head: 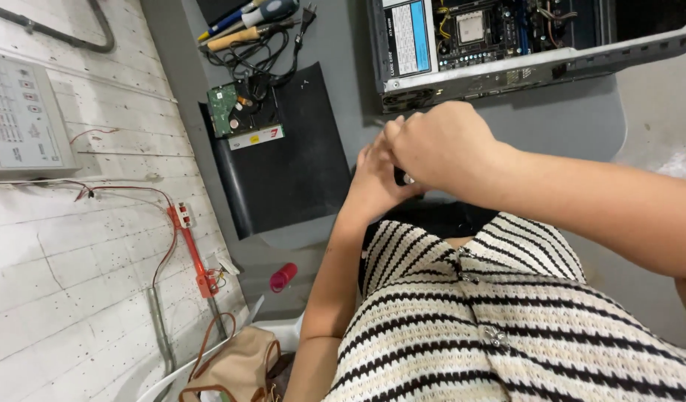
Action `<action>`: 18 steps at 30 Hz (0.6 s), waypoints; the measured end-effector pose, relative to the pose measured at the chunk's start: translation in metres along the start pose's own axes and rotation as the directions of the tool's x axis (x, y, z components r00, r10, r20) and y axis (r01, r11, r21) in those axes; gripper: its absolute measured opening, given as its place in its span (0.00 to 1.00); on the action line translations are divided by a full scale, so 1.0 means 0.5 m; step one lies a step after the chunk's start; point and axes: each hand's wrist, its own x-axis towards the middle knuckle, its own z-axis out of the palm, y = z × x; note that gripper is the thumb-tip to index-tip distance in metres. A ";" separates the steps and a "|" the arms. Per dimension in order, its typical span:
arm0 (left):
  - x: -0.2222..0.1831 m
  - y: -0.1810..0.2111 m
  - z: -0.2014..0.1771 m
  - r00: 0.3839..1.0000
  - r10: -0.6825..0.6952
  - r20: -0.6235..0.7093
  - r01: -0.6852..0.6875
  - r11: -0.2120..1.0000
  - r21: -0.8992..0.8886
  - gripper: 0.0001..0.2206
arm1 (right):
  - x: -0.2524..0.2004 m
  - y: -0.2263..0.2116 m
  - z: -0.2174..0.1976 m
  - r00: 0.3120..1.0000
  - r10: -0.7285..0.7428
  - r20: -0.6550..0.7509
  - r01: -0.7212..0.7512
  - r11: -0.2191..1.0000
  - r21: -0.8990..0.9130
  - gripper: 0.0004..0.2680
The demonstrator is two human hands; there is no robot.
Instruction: Using a screwdriver to disassemble or assemble a computer cooling fan and heatsink assembly.
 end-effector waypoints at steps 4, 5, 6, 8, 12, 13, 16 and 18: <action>0.035 -0.090 0.063 0.999 0.012 0.050 -0.016 0.997 0.079 0.48 | 0.006 0.009 -0.011 1.000 -0.021 -0.011 0.021 1.000 0.006 0.09; 0.045 -0.112 0.077 0.996 0.017 0.088 -0.030 0.990 0.141 0.49 | 0.004 0.011 -0.029 0.999 -0.041 -0.003 0.041 0.999 0.010 0.09; 0.062 -0.136 0.083 0.993 0.023 0.120 -0.047 0.977 0.209 0.50 | 0.010 0.018 -0.047 0.998 -0.060 -0.004 0.060 0.998 0.010 0.09; 0.074 -0.172 0.108 0.989 0.024 0.148 -0.065 0.958 0.278 0.51 | -0.005 0.035 -0.124 0.997 -0.074 0.028 0.074 0.997 0.004 0.16; 0.086 -0.237 0.162 0.953 -0.125 0.276 -0.127 0.662 0.739 0.47 | -0.023 0.039 -0.181 0.987 -0.150 0.049 0.143 0.982 0.127 0.14; 0.095 -0.244 0.152 0.956 -0.121 0.268 -0.125 0.657 0.744 0.47 | -0.019 0.044 -0.165 0.988 -0.147 0.042 0.141 0.983 0.119 0.14; 0.089 -0.264 0.153 0.960 -0.098 0.263 -0.101 0.753 0.650 0.48 | -0.027 0.033 -0.125 0.964 -0.265 0.037 0.262 0.963 0.065 0.09; 0.091 -0.277 0.158 0.969 -0.054 0.240 -0.103 0.798 0.594 0.52 | -0.033 0.021 -0.114 0.967 -0.250 -0.059 0.252 0.967 0.046 0.09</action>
